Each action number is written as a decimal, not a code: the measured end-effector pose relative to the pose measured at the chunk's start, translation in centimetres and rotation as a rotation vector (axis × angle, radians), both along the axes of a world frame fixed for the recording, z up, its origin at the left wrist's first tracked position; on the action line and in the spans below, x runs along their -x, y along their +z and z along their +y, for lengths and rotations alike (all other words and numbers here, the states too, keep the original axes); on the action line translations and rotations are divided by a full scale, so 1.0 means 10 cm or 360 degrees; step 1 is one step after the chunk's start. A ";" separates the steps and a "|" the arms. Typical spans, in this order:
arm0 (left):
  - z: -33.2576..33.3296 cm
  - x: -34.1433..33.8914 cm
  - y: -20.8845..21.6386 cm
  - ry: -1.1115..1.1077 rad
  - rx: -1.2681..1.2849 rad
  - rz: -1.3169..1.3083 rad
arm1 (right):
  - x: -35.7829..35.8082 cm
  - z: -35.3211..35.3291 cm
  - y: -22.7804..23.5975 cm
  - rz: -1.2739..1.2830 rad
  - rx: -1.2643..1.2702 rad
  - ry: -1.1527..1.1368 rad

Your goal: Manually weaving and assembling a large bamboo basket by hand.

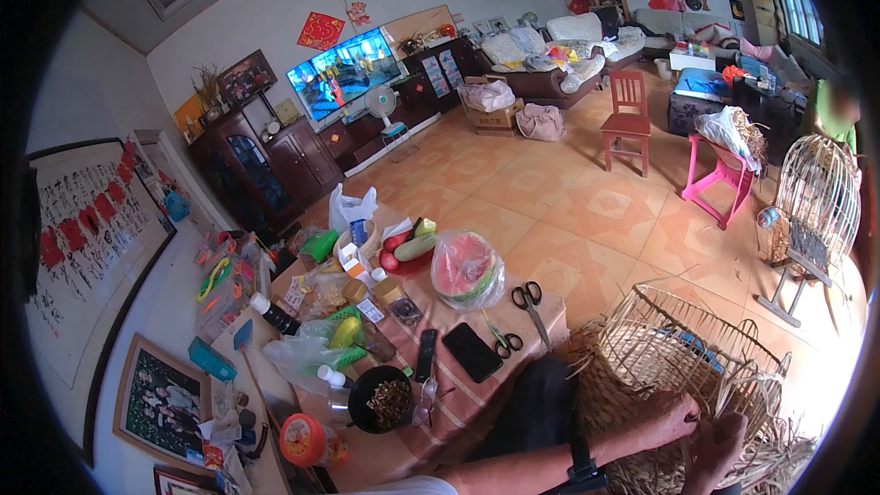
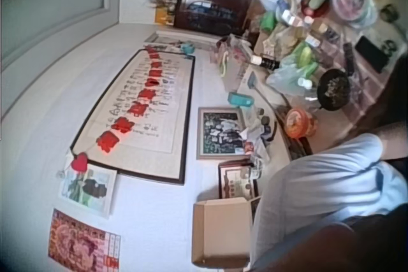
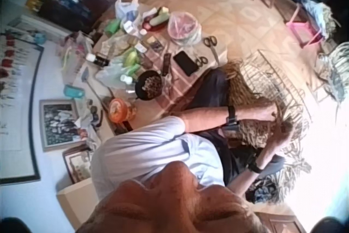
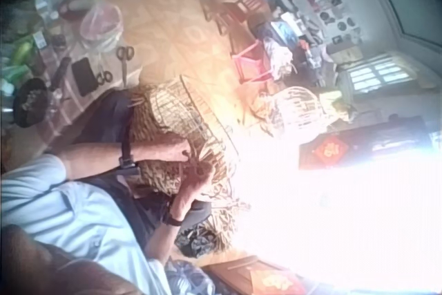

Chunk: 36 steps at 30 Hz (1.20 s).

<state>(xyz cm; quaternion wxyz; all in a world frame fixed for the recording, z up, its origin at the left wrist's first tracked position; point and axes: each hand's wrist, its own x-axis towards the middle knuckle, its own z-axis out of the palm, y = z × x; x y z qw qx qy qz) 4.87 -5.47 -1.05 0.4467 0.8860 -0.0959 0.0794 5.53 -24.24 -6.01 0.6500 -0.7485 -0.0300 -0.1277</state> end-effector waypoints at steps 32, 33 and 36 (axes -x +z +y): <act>0.03 -0.09 -0.26 -0.0089 0.0071 0.0030 | 0.44 -0.09 0.20 0.0081 0.0612 0.0269; 0.02 -0.07 -0.25 -0.0080 0.0061 0.0013 | 0.55 -0.09 0.19 0.0044 0.0434 0.0265; 0.02 -0.04 -0.23 -0.0061 0.0022 -0.0054 | 0.91 -0.27 0.33 -0.0006 0.0487 0.0548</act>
